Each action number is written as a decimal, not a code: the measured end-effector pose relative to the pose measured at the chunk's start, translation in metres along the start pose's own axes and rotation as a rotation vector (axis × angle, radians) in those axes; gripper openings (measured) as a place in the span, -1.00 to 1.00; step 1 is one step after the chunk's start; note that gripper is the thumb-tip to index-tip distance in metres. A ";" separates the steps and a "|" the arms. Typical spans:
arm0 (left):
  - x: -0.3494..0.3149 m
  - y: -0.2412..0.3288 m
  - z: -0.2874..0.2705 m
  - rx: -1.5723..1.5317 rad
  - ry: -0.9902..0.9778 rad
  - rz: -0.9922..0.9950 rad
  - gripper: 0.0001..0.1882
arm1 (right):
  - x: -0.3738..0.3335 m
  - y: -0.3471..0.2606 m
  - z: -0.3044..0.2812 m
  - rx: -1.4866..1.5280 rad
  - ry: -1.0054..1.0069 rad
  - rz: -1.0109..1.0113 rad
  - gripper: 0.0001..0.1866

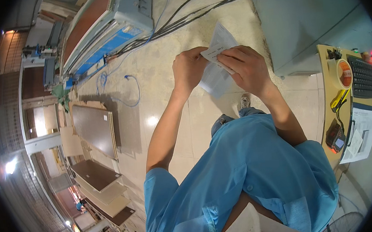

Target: The person stands at a desk and repeatedly picks up printed sheets, folds them, and places them back on the desk. They also briefly interact with a computer mouse and keyboard while handling the papers.

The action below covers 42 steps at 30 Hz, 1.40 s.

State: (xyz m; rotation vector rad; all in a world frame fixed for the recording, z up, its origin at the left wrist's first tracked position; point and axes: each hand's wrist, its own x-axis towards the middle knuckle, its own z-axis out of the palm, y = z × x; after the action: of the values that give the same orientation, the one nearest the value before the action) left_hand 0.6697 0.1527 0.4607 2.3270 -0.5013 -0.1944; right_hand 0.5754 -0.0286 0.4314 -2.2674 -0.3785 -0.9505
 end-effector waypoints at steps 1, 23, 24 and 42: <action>0.007 0.003 0.003 -0.021 -0.017 0.007 -0.77 | 0.000 0.004 -0.001 -0.024 0.007 0.015 -0.65; 0.197 0.039 0.054 -0.220 -0.281 0.556 -0.78 | 0.048 0.068 0.008 -0.272 0.352 0.402 -0.77; 0.205 0.045 0.055 -0.185 -0.235 0.670 -0.80 | 0.053 0.068 0.007 -0.276 0.370 0.431 -0.78; 0.240 0.094 0.085 -0.034 -0.623 0.982 -0.72 | 0.041 0.021 -0.001 -0.637 0.818 0.688 -0.67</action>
State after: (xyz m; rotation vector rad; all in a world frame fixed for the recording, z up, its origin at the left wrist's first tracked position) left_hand 0.8372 -0.0606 0.4666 1.6950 -1.8323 -0.4309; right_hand 0.6133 -0.0448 0.4518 -1.9976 1.1107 -1.5991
